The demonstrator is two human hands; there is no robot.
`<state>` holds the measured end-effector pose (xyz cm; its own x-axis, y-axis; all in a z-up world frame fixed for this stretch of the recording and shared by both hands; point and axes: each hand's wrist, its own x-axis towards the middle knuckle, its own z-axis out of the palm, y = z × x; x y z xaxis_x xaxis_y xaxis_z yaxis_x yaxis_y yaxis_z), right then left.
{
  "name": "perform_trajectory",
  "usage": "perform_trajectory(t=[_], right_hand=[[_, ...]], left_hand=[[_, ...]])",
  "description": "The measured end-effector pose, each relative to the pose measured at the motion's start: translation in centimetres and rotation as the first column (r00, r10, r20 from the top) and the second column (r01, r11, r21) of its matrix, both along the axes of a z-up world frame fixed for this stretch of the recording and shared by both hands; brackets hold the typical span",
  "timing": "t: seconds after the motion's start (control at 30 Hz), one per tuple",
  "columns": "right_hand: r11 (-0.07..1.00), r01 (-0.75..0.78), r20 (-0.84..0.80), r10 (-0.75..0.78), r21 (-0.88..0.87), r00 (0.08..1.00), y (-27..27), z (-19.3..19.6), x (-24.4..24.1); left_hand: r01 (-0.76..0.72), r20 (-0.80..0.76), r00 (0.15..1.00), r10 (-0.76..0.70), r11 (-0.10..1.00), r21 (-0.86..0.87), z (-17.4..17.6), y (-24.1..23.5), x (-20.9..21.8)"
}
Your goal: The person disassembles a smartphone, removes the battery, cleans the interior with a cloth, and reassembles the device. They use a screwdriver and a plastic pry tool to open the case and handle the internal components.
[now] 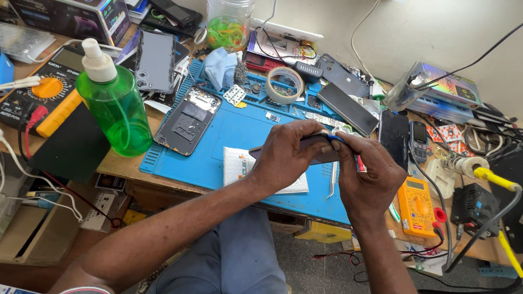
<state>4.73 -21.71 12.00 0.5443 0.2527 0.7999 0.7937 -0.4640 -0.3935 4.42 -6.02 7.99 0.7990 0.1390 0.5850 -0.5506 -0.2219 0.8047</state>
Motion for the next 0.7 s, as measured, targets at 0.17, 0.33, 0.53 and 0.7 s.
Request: perform_trajectory(t=[0.17,0.33,0.53,0.7], right_hand=[[1.000,0.019,-0.006,-0.019,0.007,1.000,-0.4,0.0,-0.3],[0.998,0.012,-0.024,-0.013,-0.055,1.000,-1.8,0.4,-0.4],[0.980,-0.029,-0.336,0.095,0.195,0.937,-3.3,-2.7,0.1],[0.888,-0.086,-0.473,0.320,0.452,0.821,-1.7,-7.8,0.6]], left_hand=[[0.011,-0.042,0.999,-0.008,0.996,0.087,-0.4,-0.2,0.2],[-0.005,0.038,0.999,-0.001,0.987,0.158,-0.3,-1.5,0.5],[0.020,0.074,0.995,-0.073,0.836,0.548,0.4,0.2,0.9],[0.088,-0.078,0.996,-0.048,0.733,0.674,0.1,2.8,0.6]])
